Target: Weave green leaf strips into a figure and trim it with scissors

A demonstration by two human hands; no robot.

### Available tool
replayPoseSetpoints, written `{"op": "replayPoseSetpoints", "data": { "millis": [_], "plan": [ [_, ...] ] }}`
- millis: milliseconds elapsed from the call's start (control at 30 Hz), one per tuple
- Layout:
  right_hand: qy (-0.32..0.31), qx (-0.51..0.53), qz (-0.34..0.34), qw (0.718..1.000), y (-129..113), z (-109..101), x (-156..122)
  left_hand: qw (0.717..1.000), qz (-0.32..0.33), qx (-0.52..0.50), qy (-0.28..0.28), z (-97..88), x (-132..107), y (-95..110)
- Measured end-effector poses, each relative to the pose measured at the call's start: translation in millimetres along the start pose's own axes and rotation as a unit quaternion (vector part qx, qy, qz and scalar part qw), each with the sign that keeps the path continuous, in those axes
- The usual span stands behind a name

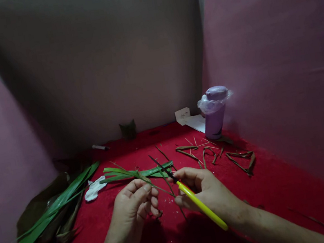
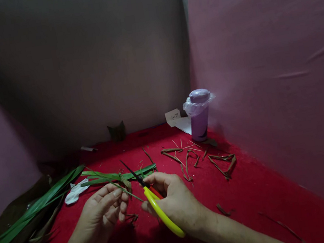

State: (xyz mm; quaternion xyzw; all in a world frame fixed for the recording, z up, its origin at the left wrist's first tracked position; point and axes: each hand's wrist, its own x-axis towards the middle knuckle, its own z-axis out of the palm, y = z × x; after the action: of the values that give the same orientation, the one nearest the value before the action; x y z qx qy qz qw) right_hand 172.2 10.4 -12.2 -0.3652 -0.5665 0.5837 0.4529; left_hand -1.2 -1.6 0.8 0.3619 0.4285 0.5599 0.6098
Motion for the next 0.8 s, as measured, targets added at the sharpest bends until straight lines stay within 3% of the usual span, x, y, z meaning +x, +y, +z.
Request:
{"op": "replayPoseSetpoints", "data": {
  "millis": [267, 467, 600, 800],
  "plan": [
    [-0.012, -0.210, -0.002, 0.978, -2.5, -0.5, -11.6, 1.000, 0.004, -0.008, -0.006, 1.6, -2.0, 4.2],
    [-0.015, -0.368, -0.065, 0.927, -14.3, -3.0, -14.8, 1.000, 0.014, -0.007, -0.001, 0.0, 0.1, 3.0],
    [-0.010, -0.417, -0.115, 0.902, -20.5, -3.4, -16.5, 1.000, 0.014, -0.003, -0.008, -0.8, 0.2, 2.9],
    [-0.011, -0.429, -0.138, 0.892, -17.2, -3.9, -17.4, 0.999, 0.016, 0.007, -0.034, -0.5, -0.6, 2.9]
  ]
}}
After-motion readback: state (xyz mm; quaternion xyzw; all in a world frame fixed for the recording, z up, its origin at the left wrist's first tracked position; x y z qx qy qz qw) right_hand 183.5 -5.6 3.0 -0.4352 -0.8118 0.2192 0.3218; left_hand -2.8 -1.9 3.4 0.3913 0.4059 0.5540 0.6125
